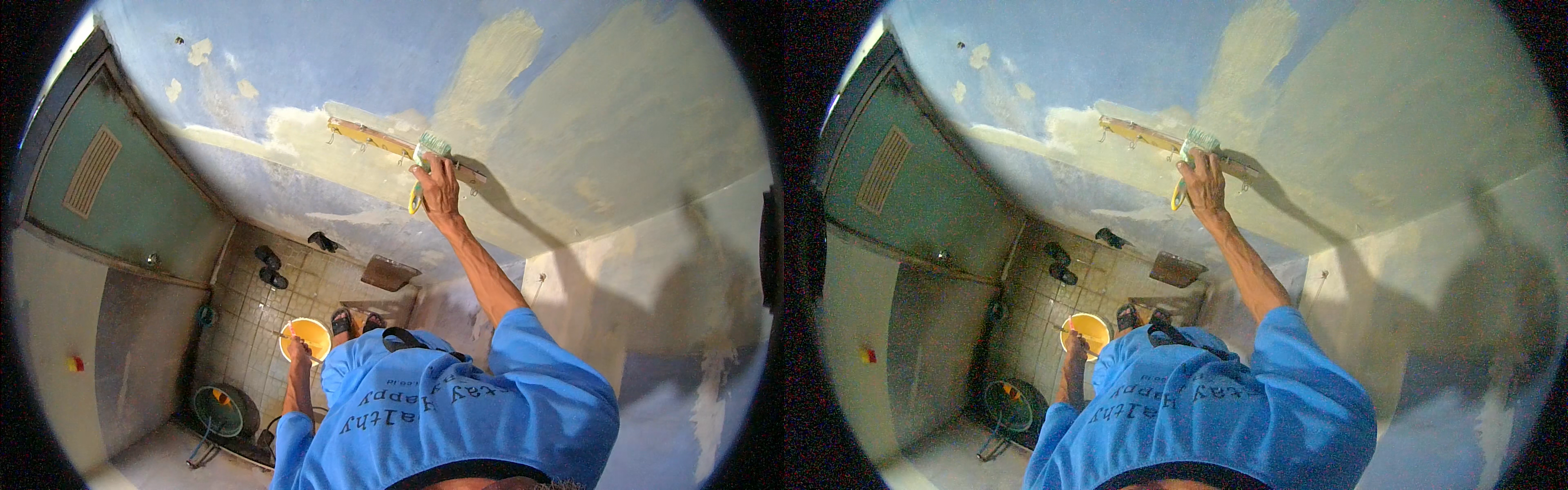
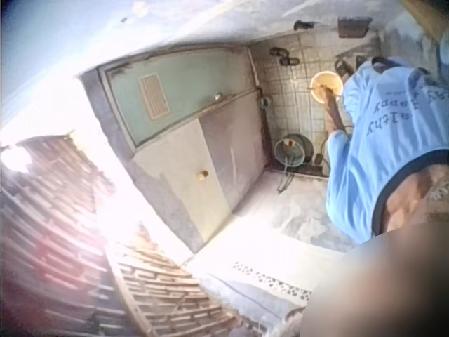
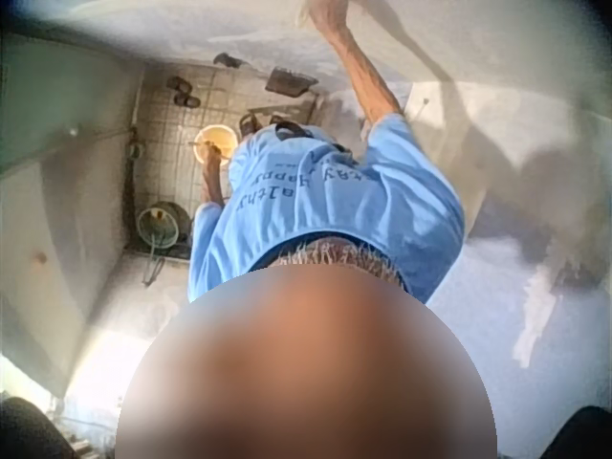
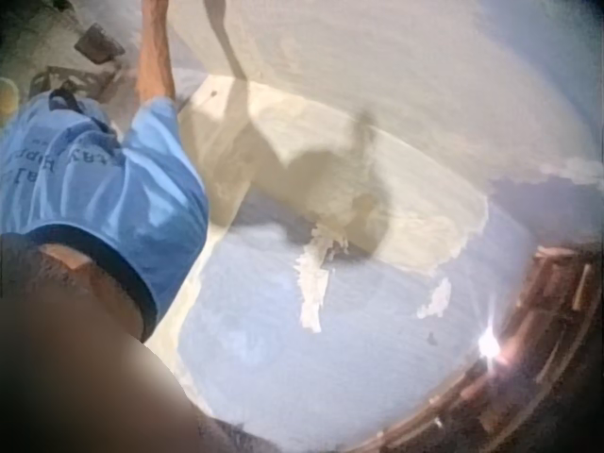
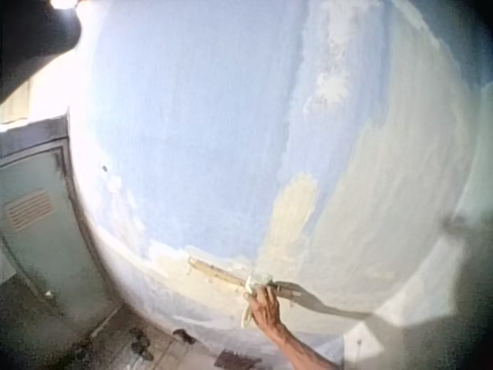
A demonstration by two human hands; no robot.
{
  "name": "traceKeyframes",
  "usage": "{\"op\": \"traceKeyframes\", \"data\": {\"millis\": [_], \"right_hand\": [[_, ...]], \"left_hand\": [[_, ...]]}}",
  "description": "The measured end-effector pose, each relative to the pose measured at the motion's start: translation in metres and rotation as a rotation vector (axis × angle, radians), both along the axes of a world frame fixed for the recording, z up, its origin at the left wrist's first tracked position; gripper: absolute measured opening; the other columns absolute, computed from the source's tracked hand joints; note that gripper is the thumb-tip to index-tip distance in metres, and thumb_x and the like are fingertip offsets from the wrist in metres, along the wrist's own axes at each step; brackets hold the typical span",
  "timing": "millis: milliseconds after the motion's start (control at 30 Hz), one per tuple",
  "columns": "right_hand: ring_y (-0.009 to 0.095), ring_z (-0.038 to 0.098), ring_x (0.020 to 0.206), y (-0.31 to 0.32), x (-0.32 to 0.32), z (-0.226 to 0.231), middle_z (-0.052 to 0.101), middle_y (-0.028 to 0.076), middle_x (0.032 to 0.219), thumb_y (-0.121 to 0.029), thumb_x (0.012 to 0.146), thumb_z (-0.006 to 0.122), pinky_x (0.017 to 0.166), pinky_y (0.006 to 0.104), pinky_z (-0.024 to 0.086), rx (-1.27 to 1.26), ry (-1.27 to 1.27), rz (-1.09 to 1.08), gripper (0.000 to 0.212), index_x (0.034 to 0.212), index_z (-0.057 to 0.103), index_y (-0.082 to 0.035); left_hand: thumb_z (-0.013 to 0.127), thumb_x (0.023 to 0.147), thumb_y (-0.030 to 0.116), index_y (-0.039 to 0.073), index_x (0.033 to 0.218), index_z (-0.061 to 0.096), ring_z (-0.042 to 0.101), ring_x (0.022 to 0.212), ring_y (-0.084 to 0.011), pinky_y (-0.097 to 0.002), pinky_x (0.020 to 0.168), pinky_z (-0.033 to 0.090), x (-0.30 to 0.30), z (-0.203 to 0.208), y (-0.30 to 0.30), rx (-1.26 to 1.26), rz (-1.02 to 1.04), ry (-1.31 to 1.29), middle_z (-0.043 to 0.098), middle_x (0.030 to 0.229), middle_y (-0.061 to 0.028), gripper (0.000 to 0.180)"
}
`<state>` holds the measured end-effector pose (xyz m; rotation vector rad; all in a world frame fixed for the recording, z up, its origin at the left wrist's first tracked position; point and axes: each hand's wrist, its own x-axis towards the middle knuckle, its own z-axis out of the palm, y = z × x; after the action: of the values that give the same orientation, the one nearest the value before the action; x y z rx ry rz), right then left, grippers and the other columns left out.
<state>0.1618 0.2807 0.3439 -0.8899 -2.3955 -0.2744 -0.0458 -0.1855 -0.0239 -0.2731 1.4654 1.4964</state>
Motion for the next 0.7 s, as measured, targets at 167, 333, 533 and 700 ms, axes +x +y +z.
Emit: {"op": "traceKeyframes", "data": {"millis": [167,333,533,700], "right_hand": [[0.036,0.054,0.108,-0.004,0.004,0.013,0.056,0.014,0.12,-0.001,0.072,0.074,0.086,0.0475,0.05,-0.124,-0.016,0.044,0.032,0.103,0.07,-0.008],[0.033,0.057,0.105,0.002,0.007,0.022,0.058,0.01,0.116,0.001,0.07,0.075,0.085,0.0458,0.051,-0.176,0.031,0.095,0.032,0.1,0.07,-0.01],[0.031,0.057,0.103,0.004,0.016,0.027,0.06,0.009,0.111,0.003,0.07,0.072,0.084,0.0439,0.051,-0.19,0.057,0.144,0.031,0.098,0.07,-0.011],[0.03,0.059,0.101,0.004,0.017,0.033,0.061,0.006,0.106,0.003,0.077,0.067,0.081,0.0413,0.052,-0.201,0.086,0.137,0.024,0.096,0.071,-0.011]], "left_hand": [[0.056,0.097,0.038,0.009,0.085,0.054,0.042,0.043,-0.0155,-0.031,0.04,0.034,-0.001,-0.009,0.01,-0.066,0.113,-0.026,0.044,0.058,-0.0018,0.031],[0.058,0.096,0.038,0.009,0.087,0.055,0.042,0.044,-0.0148,-0.0303,0.04,0.034,-0.007,-0.023,0.016,-0.18,0.122,-0.099,0.044,0.059,-0.0015,0.031],[0.06,0.096,0.04,0.008,0.091,0.055,0.043,0.046,-0.0134,-0.0288,0.041,0.034,-0.008,-0.047,0.01,-0.112,0.132,-0.131,0.046,0.062,-0.0007,0.033],[0.059,0.096,0.042,0.009,0.09,0.055,0.042,0.045,-0.0134,-0.0288,0.04,0.034,-0.007,-0.052,0.011,-0.139,0.132,-0.12,0.044,0.06,-0.0005,0.034]]}}
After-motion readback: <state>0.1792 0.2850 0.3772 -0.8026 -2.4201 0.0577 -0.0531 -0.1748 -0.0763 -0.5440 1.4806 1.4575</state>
